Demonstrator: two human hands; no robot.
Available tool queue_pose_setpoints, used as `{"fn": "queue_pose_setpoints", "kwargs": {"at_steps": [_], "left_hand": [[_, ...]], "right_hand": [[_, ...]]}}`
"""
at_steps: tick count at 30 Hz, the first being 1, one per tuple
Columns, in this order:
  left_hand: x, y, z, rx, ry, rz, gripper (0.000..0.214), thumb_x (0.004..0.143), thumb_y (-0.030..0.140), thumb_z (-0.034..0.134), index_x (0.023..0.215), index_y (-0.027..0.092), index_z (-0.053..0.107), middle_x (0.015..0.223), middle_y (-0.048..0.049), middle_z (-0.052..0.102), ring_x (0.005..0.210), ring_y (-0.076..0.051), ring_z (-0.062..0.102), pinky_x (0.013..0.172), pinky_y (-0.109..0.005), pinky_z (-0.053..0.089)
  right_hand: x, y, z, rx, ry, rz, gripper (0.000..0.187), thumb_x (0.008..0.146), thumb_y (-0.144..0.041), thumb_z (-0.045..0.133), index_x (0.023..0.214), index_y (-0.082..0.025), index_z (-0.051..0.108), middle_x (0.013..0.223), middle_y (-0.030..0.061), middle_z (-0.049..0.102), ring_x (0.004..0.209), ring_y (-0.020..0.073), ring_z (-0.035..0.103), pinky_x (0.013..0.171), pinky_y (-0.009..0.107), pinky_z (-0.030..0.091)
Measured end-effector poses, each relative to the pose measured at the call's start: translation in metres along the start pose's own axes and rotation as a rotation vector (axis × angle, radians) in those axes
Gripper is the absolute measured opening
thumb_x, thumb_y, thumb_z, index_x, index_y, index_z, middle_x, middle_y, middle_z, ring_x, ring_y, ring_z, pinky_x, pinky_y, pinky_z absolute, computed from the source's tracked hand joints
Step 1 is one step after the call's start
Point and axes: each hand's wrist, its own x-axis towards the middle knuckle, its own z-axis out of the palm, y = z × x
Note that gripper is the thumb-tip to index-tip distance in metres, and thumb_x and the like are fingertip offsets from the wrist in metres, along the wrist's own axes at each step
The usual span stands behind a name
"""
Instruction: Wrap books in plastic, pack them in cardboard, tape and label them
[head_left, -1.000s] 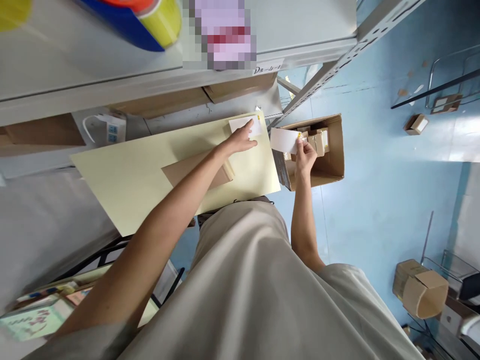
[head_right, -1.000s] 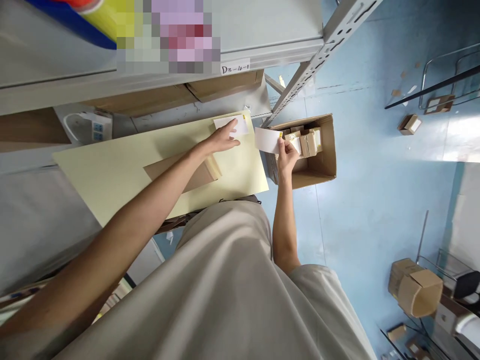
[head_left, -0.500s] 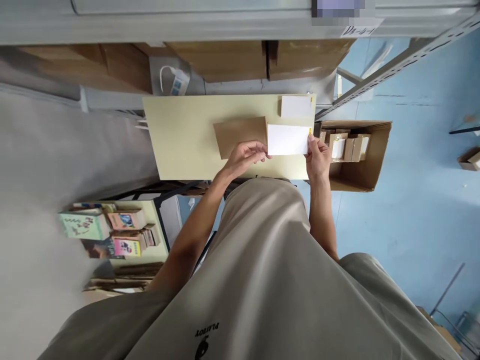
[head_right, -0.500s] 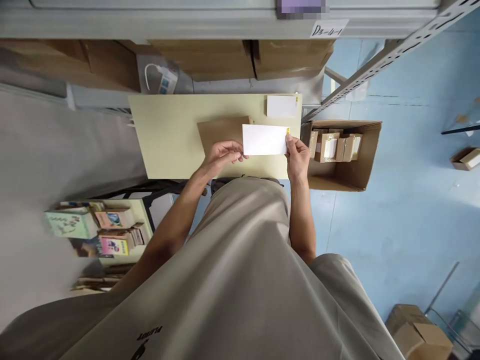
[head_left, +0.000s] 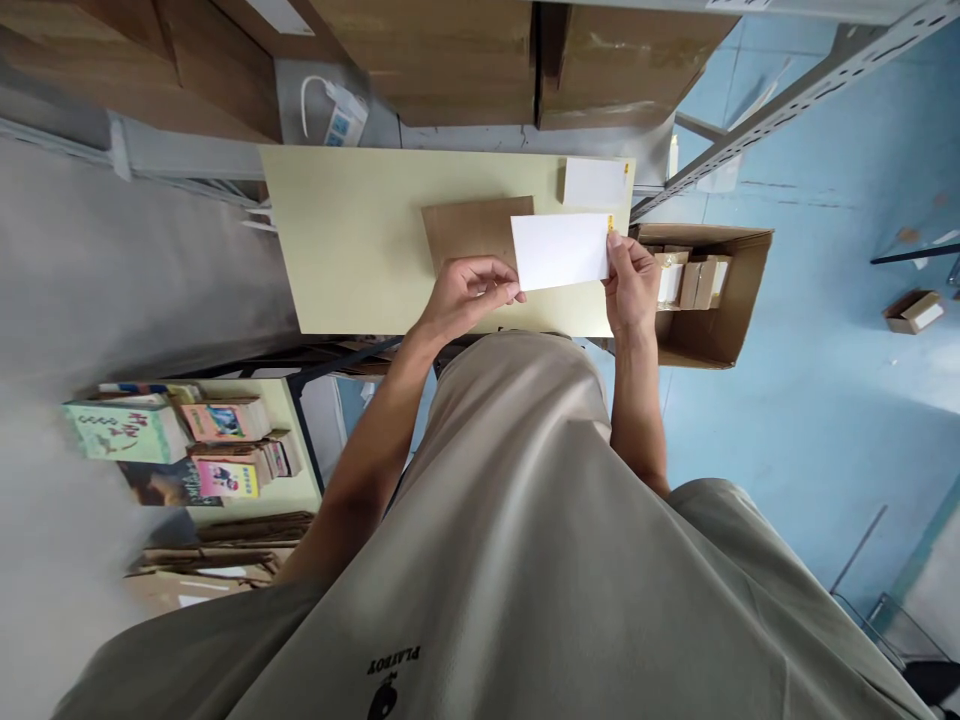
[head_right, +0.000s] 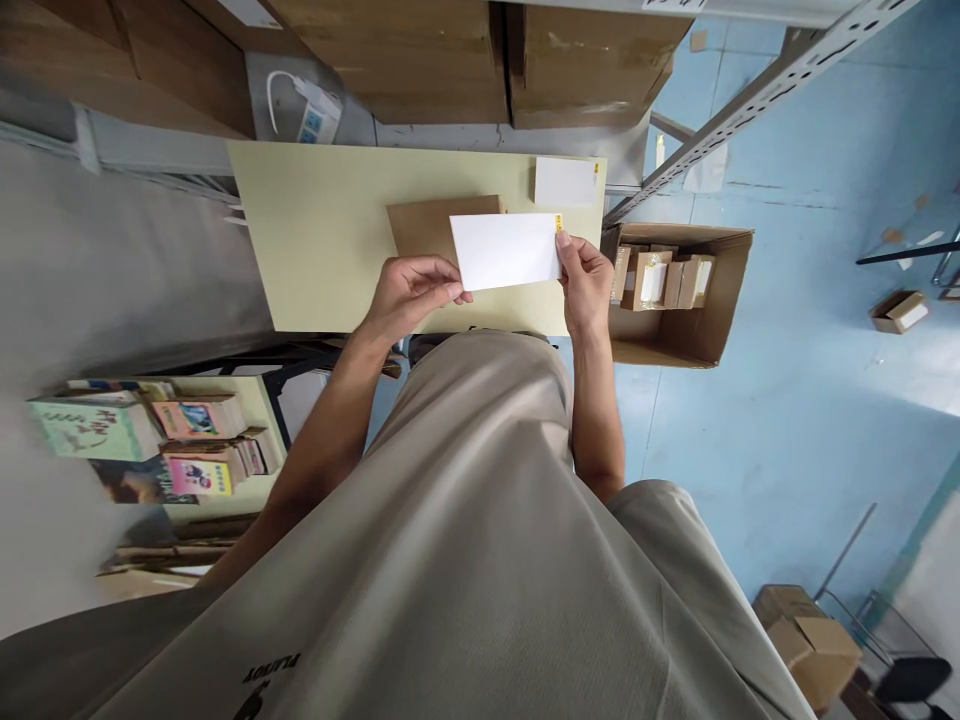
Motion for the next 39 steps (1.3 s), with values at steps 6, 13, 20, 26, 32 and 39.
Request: {"fn": "queue_pose_setpoints", "kwargs": {"at_steps": [6,13,20,26,32,39], "left_hand": [[-0.004,0.007,-0.004,0.009,-0.029,0.029,0.031,0.092,0.051,0.090,0.087,0.021,0.082,0.088,-0.0081,0.086,0.084,-0.024,0.084,0.080,-0.038,0.068],[-0.003,0.012,-0.006,0.028,-0.048,0.025,0.036,0.090,0.056,0.090,0.086,0.022,0.079,0.086,-0.0077,0.085,0.086,-0.025,0.084,0.082,-0.039,0.069],[-0.004,0.013,-0.007,0.051,-0.045,0.069,0.034,0.092,0.054,0.088,0.086,0.023,0.077,0.085,-0.0067,0.084,0.086,-0.024,0.084,0.080,-0.037,0.065],[-0.009,0.012,-0.002,0.141,-0.033,0.115,0.031,0.098,0.052,0.086,0.091,0.022,0.080,0.092,-0.0067,0.087,0.086,-0.022,0.081,0.075,-0.033,0.061],[-0.016,0.008,0.000,0.170,-0.014,0.122,0.032,0.099,0.054,0.085,0.091,0.023,0.081,0.091,-0.0058,0.086,0.082,-0.020,0.078,0.073,-0.032,0.057],[-0.023,0.013,0.000,0.236,-0.014,0.096,0.023,0.096,0.047,0.084,0.093,0.024,0.084,0.087,-0.0031,0.083,0.084,-0.020,0.076,0.077,-0.032,0.059]], "right_hand": [[-0.003,-0.003,0.003,0.021,0.033,0.009,0.070,0.101,-0.095,0.077,0.088,-0.027,0.071,0.078,-0.0028,0.056,0.077,0.0157,0.066,0.066,0.028,0.057],[-0.004,0.001,0.003,0.004,0.026,-0.018,0.071,0.100,-0.096,0.077,0.087,-0.027,0.071,0.076,-0.0030,0.055,0.076,0.0162,0.067,0.064,0.029,0.058],[-0.008,0.006,0.006,-0.175,0.060,-0.022,0.063,0.106,-0.088,0.077,0.093,-0.026,0.076,0.085,0.0004,0.071,0.087,0.0201,0.075,0.080,0.034,0.065],[-0.038,-0.024,0.025,-0.372,-0.082,-0.077,0.051,0.106,-0.077,0.085,0.102,-0.027,0.083,0.107,0.0044,0.082,0.094,0.0208,0.077,0.087,0.035,0.064],[-0.079,-0.069,0.040,-0.293,-0.245,-0.214,0.044,0.110,-0.073,0.081,0.102,-0.030,0.085,0.103,0.0019,0.080,0.085,0.0178,0.071,0.075,0.032,0.062],[-0.091,-0.071,0.046,-0.339,-0.293,-0.261,0.027,0.111,-0.059,0.083,0.107,-0.032,0.087,0.106,0.0011,0.079,0.086,0.0186,0.072,0.074,0.034,0.063]]}}
